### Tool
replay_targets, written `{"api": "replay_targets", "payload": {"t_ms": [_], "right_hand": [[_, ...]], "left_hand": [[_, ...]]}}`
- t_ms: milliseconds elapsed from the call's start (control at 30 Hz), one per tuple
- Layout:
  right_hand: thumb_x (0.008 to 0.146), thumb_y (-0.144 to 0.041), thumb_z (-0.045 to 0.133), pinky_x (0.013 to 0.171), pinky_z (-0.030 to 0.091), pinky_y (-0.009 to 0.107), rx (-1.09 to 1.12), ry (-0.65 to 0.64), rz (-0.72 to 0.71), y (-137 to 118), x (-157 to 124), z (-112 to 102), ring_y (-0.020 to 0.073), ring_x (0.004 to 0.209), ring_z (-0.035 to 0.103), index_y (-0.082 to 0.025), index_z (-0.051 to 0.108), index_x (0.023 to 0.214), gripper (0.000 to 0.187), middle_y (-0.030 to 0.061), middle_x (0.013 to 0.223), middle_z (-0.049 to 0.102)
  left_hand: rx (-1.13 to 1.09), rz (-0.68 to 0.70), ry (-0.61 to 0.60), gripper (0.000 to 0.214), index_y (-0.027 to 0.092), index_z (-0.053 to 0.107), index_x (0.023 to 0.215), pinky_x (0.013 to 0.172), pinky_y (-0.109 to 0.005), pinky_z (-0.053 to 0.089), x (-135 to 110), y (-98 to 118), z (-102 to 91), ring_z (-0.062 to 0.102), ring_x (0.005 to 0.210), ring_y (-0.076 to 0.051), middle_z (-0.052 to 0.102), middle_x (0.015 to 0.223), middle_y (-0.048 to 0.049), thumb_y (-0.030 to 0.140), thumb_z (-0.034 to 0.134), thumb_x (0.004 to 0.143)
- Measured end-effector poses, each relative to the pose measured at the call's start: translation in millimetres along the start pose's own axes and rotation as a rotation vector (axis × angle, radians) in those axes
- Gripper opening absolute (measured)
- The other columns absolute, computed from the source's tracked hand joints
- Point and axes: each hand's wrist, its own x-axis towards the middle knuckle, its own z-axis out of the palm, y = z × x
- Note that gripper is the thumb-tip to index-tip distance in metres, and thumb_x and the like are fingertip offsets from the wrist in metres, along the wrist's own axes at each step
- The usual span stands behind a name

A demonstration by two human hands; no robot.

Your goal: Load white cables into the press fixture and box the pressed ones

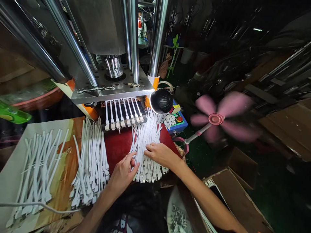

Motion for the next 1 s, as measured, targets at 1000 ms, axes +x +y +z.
{"api": "replay_targets", "payload": {"t_ms": [1000], "right_hand": [[0.107, -0.013, 0.05, 0.071, 0.045, 0.032, 0.044, 0.212, -0.153, 10, -5, 10, 0.0196, 0.083, 0.058, -0.014, 0.068, 0.104, 0.018, 0.007, 0.096, 0.066]], "left_hand": [[-0.015, 0.027, 0.025, 0.031, 0.017, 0.062, 0.123, 0.069, -0.032, 0.048, 1, -2, 1.9, 0.061, 0.064, -0.018, 0.062, 0.082, 0.0004, 0.025, 0.051, 0.095]]}}
